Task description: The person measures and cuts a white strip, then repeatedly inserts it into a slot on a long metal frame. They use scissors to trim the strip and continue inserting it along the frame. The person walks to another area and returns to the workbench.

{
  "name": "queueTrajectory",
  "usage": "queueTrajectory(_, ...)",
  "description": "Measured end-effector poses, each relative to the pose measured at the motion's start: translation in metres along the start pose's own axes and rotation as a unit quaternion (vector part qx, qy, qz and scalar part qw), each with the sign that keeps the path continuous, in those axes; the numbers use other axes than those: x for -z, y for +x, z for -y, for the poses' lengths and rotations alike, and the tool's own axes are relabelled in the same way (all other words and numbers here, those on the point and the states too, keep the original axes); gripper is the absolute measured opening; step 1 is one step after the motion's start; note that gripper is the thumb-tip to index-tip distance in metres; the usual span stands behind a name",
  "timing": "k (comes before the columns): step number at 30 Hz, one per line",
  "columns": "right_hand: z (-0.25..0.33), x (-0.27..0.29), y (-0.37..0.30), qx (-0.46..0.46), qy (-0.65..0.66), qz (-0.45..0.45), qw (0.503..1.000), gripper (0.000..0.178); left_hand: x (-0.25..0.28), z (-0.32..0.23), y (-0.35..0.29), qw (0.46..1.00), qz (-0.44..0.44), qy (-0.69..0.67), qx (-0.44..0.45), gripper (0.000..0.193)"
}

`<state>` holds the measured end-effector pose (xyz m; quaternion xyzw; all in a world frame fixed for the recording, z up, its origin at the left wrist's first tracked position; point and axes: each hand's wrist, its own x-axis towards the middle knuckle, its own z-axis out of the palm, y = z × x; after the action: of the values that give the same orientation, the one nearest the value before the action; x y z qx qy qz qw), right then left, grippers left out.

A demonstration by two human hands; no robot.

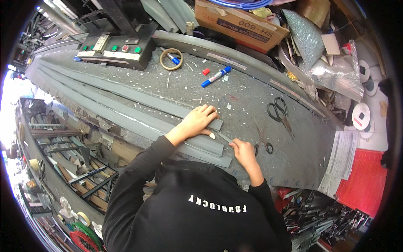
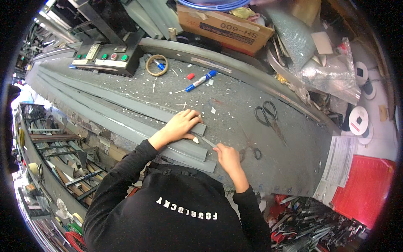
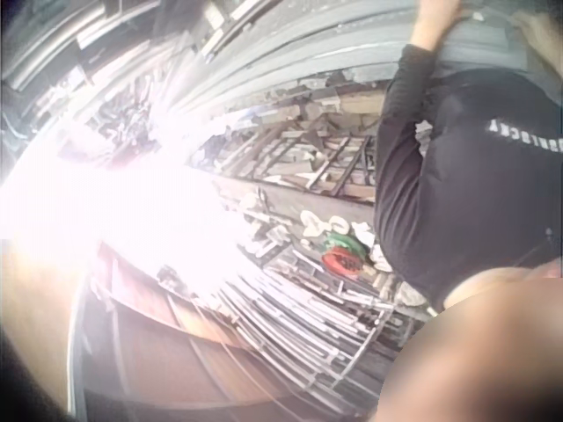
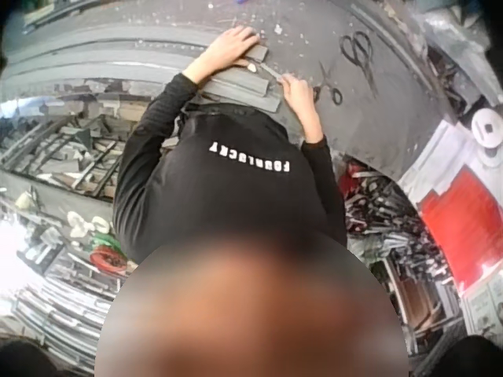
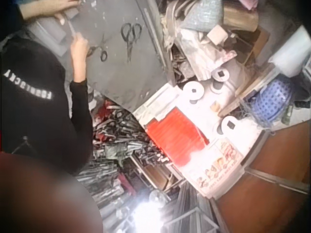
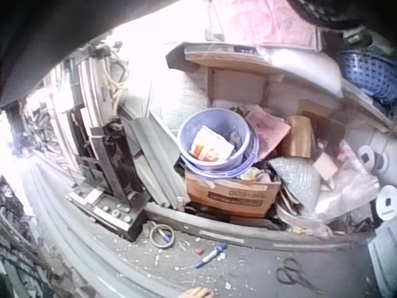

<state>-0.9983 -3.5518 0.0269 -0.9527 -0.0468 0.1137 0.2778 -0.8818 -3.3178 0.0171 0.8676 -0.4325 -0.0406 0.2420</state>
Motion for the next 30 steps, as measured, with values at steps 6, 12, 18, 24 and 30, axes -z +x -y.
queueTrajectory(6, -0.002, -0.014, 0.01, 0.095, -0.004, -0.068, 0.993, 0.013, -0.005, 0.004, 0.015, 0.999, -0.007, 0.039, -0.007, 0.063)
queueTrajectory(12, 0.017, -0.022, 0.052, 0.123, -0.048, -0.065, 0.989, 0.005, 0.0, 0.009, 0.022, 0.998, 0.026, 0.048, -0.042, 0.068)
queueTrajectory(18, 0.033, 0.021, 0.04, -0.021, 0.124, 0.142, 0.982, 0.014, 0.022, 0.01, 0.026, 0.979, 0.196, 0.041, 0.031, 0.072)
queueTrajectory(24, 0.016, 0.027, 0.026, 0.004, 0.074, 0.117, 0.99, 0.02, 0.017, 0.007, 0.031, 0.97, 0.194, -0.081, 0.119, 0.074)
queueTrajectory(30, 0.023, 0.005, 0.028, 0.033, 0.046, 0.069, 0.996, 0.017, 0.009, 0.007, 0.031, 0.972, 0.183, -0.057, 0.137, 0.073)
